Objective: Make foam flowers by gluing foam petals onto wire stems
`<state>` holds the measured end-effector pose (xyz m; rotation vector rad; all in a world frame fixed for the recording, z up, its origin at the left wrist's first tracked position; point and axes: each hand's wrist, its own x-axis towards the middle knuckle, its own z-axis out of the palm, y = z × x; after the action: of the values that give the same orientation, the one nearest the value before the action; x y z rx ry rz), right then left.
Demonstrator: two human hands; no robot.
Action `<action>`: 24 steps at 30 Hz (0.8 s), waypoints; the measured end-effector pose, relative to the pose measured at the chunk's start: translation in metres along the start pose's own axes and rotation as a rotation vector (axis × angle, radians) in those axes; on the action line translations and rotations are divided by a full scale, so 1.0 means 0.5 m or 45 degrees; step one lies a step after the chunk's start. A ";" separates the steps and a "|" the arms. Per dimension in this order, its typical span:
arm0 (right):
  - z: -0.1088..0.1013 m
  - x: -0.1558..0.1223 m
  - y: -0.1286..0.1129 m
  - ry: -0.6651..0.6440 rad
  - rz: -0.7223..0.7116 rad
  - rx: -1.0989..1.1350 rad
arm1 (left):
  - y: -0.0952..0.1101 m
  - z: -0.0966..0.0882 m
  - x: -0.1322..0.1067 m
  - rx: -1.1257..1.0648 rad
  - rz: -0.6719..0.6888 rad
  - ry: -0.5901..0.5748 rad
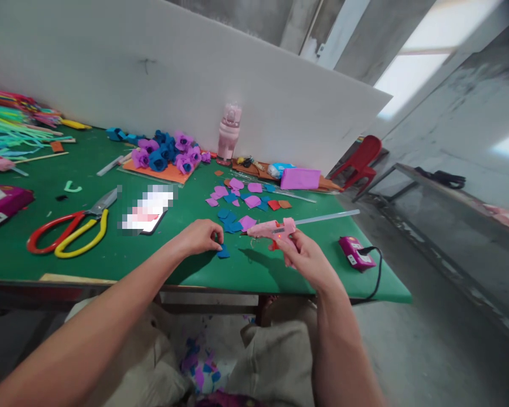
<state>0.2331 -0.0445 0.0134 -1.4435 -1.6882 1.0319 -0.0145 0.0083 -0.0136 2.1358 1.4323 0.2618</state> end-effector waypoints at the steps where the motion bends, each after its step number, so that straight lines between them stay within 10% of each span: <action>1: 0.000 0.000 0.000 -0.010 0.002 -0.001 | 0.000 0.000 -0.001 0.012 0.004 -0.011; 24: -0.008 -0.011 -0.009 -0.107 -0.023 0.013 | 0.003 0.009 0.003 0.008 -0.030 0.089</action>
<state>0.2357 -0.0498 0.0191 -1.3932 -1.7500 1.1032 -0.0108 0.0077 -0.0166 2.1324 1.4987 0.3261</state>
